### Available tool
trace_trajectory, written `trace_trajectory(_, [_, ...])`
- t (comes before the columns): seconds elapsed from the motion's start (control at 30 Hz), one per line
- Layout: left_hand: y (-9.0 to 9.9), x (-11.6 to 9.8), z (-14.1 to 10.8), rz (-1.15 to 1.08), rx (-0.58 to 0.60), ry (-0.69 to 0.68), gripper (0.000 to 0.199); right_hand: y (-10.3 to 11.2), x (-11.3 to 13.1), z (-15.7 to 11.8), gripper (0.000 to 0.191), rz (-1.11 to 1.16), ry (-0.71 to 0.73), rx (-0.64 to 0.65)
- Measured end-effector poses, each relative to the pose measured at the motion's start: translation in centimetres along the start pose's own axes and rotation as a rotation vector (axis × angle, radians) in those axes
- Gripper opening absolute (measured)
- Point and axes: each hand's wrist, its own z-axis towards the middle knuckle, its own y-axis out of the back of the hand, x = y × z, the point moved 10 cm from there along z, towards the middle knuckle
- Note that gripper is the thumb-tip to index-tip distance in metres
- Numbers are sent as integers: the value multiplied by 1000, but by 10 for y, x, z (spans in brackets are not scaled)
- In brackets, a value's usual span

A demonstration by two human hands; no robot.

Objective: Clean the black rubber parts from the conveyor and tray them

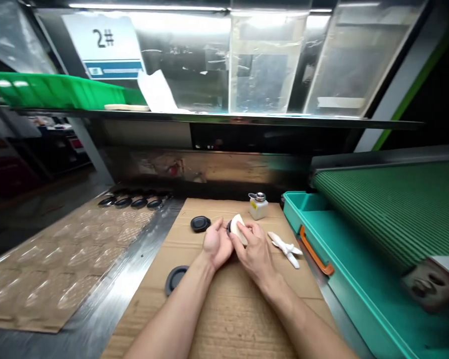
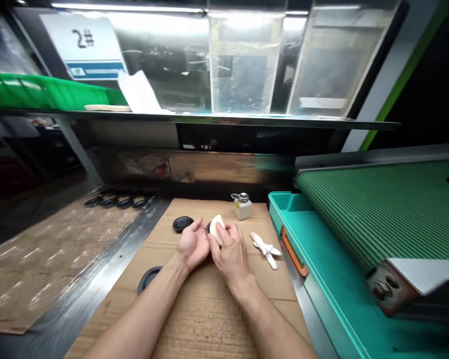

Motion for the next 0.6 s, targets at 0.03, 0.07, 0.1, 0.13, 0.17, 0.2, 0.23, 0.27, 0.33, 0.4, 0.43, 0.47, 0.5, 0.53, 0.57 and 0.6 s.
trace_trajectory(0.03, [-1,0,-2,-24,27,16,38,-2,5,-1,37,-24,34,6])
trace_trajectory(0.07, [0,0,-3,-32,40,24,37,-3,9,-1,38,-44,65,10])
trace_trajectory(0.1, [3,1,-2,-27,41,25,36,-3,11,1,38,-64,82,12])
trace_trajectory(0.13, [6,2,-1,-11,38,25,34,-2,10,3,37,-84,74,6])
trace_trajectory(0.17, [9,2,1,12,26,21,32,0,8,5,36,-101,50,-7])
trace_trajectory(0.2, [13,3,4,36,11,14,30,1,6,6,35,-112,29,-17])
trace_trajectory(0.23, [16,3,6,57,3,16,29,1,5,7,34,-116,20,-15])
trace_trajectory(0.27, [18,5,9,69,1,24,29,-1,6,7,34,-114,25,1])
trace_trajectory(0.33, [19,5,11,73,-3,24,29,-6,10,6,35,-106,58,41])
trace_trajectory(0.4, [20,2,12,75,-13,5,31,-7,9,5,35,-125,28,29])
trace_trajectory(0.43, [22,0,13,82,-29,-5,32,-6,7,4,34,-139,-3,9])
trace_trajectory(0.47, [23,0,12,88,-43,-7,33,-5,6,4,33,-150,-19,2])
trace_trajectory(0.5, [23,0,12,89,-43,6,33,-7,7,3,33,-154,-15,13])
trace_trajectory(0.53, [22,2,12,88,-29,22,34,-9,10,2,34,-153,8,36])
trace_trajectory(0.57, [21,2,12,89,-20,26,34,-11,14,1,34,-152,34,57])
trace_trajectory(0.6, [21,1,12,95,-20,14,33,-11,15,1,34,-156,45,63])
